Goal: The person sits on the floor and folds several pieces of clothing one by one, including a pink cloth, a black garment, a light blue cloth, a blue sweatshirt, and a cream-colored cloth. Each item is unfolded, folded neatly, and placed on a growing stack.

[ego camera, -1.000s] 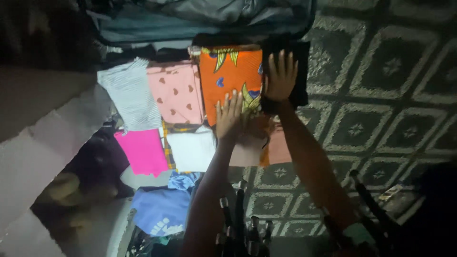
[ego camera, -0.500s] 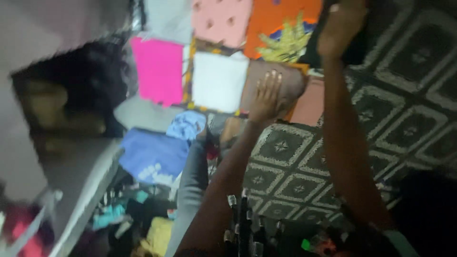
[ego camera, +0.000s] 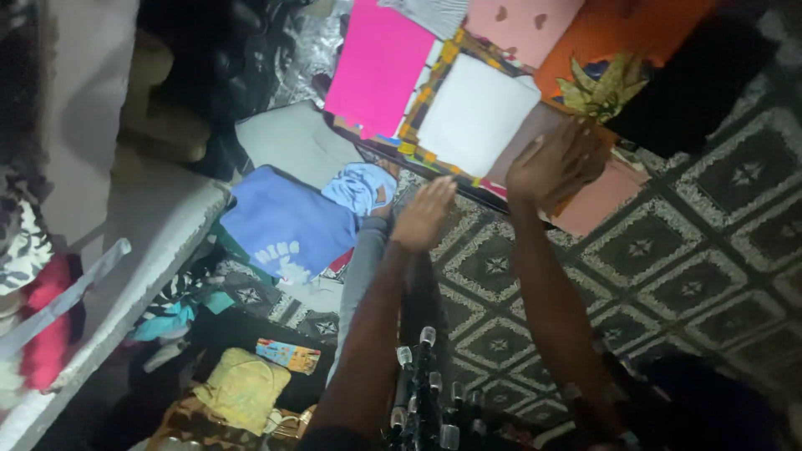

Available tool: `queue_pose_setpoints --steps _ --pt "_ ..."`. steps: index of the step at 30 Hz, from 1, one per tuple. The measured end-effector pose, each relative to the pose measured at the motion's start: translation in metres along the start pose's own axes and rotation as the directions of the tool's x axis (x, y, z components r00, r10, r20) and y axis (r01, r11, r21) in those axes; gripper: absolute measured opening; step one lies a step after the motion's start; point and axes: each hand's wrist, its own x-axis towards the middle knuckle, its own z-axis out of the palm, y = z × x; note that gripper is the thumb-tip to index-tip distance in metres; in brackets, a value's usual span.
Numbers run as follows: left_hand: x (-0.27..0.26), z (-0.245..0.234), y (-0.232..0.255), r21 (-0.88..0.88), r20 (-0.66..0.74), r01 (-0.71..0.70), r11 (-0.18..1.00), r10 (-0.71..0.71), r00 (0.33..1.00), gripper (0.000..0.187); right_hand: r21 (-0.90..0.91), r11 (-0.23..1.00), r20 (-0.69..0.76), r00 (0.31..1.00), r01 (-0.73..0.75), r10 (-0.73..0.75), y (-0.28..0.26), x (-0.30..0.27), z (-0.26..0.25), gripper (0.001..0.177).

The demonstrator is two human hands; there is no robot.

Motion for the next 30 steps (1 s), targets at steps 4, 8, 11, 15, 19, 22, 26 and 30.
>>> queue_pose_setpoints --steps 4,8,11,15,19,22,26,30 --pt "-0.071 0.041 -0.087 -0.016 -0.366 0.230 0.973 -0.219 0.904 0.056 -0.039 0.994 0.240 0.965 -0.099 0.105 0.008 0.000 0.010 0.063" --pt "-0.113 0.066 -0.169 -0.087 -0.284 0.730 0.677 -0.720 0.634 0.100 -0.140 0.989 0.263 0.962 -0.042 0.078 0.019 -0.011 0.039 0.060" --pt "-0.117 0.071 -0.206 0.086 -0.237 0.630 0.772 -0.599 0.765 0.109 -0.112 0.991 0.248 0.964 -0.067 0.093 0.021 -0.010 0.042 0.060" --pt "-0.095 0.075 -0.229 -0.180 -0.017 0.682 0.709 -0.695 0.718 0.065 -0.020 0.995 0.243 0.964 -0.102 0.104 0.017 -0.008 0.032 0.059" --pt "-0.078 0.071 -0.225 -0.035 -0.157 0.542 0.839 -0.541 0.827 0.031 -0.028 0.996 0.210 0.973 -0.088 0.092 0.029 -0.016 0.044 0.057" --pt "-0.076 0.053 -0.199 -0.282 -0.273 0.463 0.840 -0.533 0.801 0.030 0.005 0.997 0.136 0.988 -0.079 0.078 0.044 -0.029 0.064 0.056" --pt "-0.091 0.003 -0.133 -0.571 -0.297 0.420 0.705 -0.655 0.695 0.028 0.125 0.992 -0.029 0.999 -0.018 0.021 0.022 -0.057 0.057 0.055" --pt "-0.110 -0.066 -0.045 -0.894 -0.053 0.325 0.308 -0.793 0.607 0.027 0.639 0.738 0.387 0.920 -0.217 -0.065 -0.016 -0.115 -0.003 0.023"
